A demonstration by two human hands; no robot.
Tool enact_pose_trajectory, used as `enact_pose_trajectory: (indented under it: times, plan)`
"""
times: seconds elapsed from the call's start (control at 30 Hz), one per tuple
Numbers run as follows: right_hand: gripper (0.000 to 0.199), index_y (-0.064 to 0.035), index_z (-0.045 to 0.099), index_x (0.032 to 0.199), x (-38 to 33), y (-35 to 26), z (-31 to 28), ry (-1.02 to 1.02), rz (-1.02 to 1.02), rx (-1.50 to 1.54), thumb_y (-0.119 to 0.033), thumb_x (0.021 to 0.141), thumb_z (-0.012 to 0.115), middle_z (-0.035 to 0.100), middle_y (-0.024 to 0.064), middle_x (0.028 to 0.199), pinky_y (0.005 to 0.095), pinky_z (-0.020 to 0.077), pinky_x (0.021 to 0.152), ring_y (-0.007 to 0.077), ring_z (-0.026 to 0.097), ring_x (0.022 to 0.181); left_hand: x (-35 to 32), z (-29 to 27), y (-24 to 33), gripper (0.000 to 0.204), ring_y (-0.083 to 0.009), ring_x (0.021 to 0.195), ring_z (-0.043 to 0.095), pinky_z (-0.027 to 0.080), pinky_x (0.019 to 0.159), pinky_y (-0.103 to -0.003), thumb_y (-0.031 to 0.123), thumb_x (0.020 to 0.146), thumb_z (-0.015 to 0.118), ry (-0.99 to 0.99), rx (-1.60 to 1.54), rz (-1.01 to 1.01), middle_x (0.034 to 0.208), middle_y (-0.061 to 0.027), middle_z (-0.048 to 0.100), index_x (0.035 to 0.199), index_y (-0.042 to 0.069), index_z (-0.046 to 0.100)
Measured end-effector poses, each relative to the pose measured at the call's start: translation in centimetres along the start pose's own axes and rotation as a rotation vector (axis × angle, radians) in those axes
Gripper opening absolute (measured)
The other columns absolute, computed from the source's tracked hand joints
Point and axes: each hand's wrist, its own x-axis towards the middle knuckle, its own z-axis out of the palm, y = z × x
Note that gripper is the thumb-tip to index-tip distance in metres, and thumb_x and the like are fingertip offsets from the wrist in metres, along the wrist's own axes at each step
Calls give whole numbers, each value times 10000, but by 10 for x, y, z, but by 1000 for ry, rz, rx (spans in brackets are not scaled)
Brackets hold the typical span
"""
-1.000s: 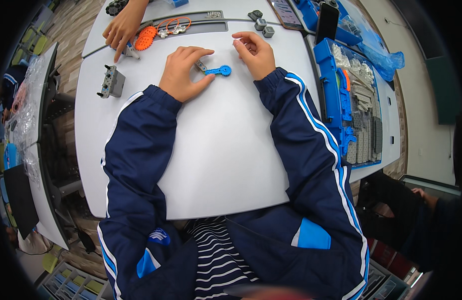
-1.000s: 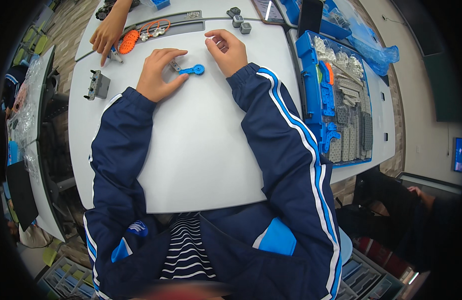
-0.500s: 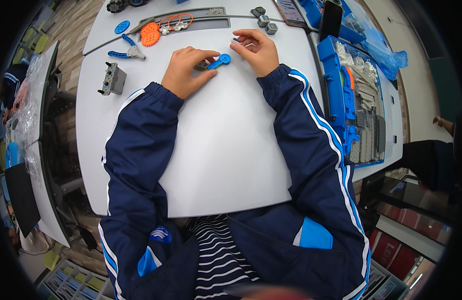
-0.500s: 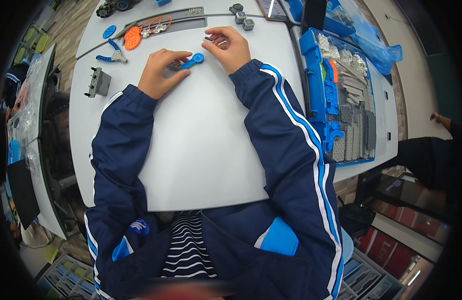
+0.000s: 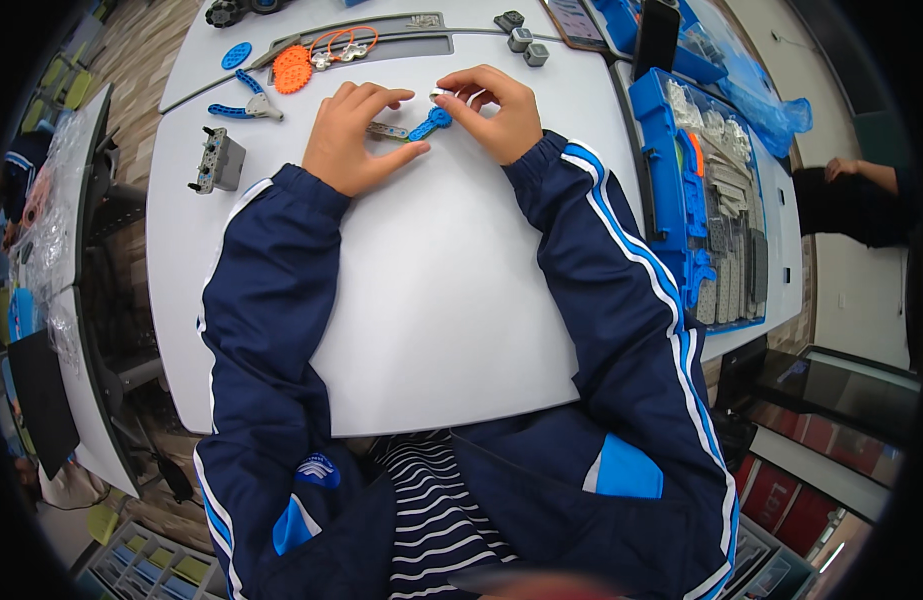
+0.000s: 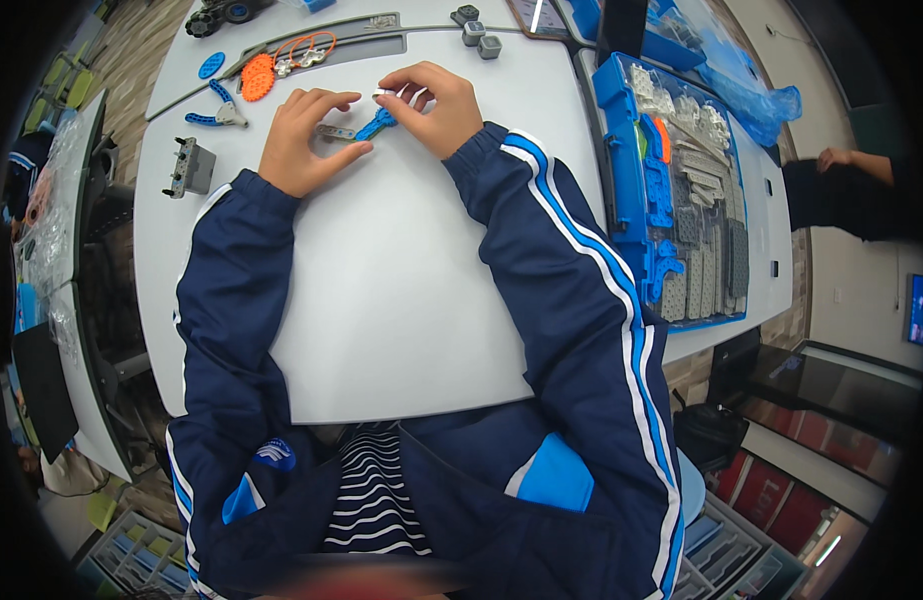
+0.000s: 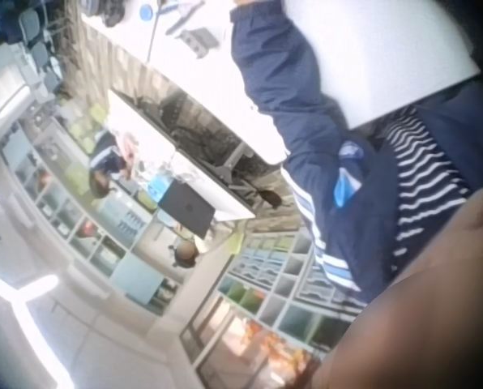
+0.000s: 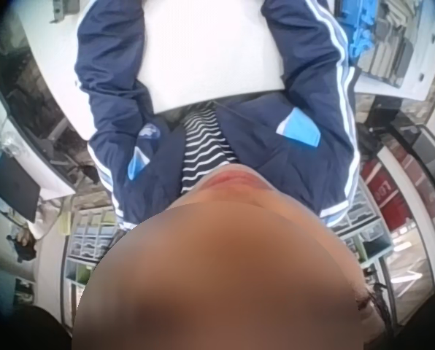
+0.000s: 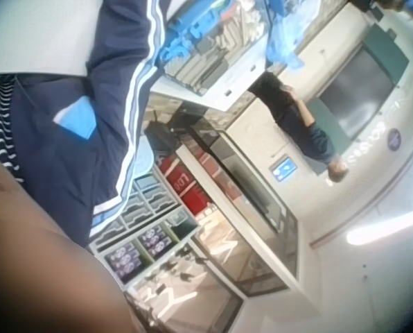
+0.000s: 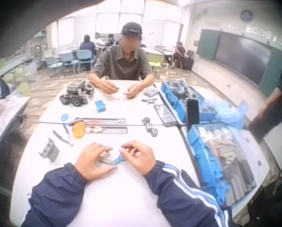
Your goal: The person assembles small mechanical components on a white table, connecting grey and blue plastic pieces by hand. They handle multiple small parts, aligning and snapping them together while occasionally referencing a tablet on the table.
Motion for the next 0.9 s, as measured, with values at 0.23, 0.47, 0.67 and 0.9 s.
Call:
enact_pose_trajectory:
  times: [0.23,0.47,0.67,0.9]
  plan:
    - [208,-33,728,1105,0,5,-3,-8,102,9,-136,927,704,708,62,1023,240,524,765,127,679,890,-4,-11,-16,292,-187,848,576,458,768,-309,169,792,739,-123,-142,-69,1029,-47,632,1076,106,716]
    - [212,-51,741,1104,0,7,-1,-6,126,-15,-175,937,701,737,52,1004,247,521,757,118,681,889,-1,-4,-11,273,-165,712,590,507,701,-282,12,811,707,-72,-261,-14,922,-73,656,1083,36,693]
    - [202,-70,754,1094,-1,7,-2,-21,123,-47,-192,947,690,757,43,980,253,495,731,108,673,870,-3,-1,-10,363,-148,762,635,531,754,-261,-24,828,708,-67,-356,-52,979,-75,701,1183,42,666]
    - [205,-68,753,1086,0,8,-3,-29,45,-44,-176,913,731,746,33,987,242,478,741,106,634,843,-3,-2,-13,413,-132,778,634,529,780,-256,-15,845,703,-98,-385,-74,999,-78,711,1248,48,640]
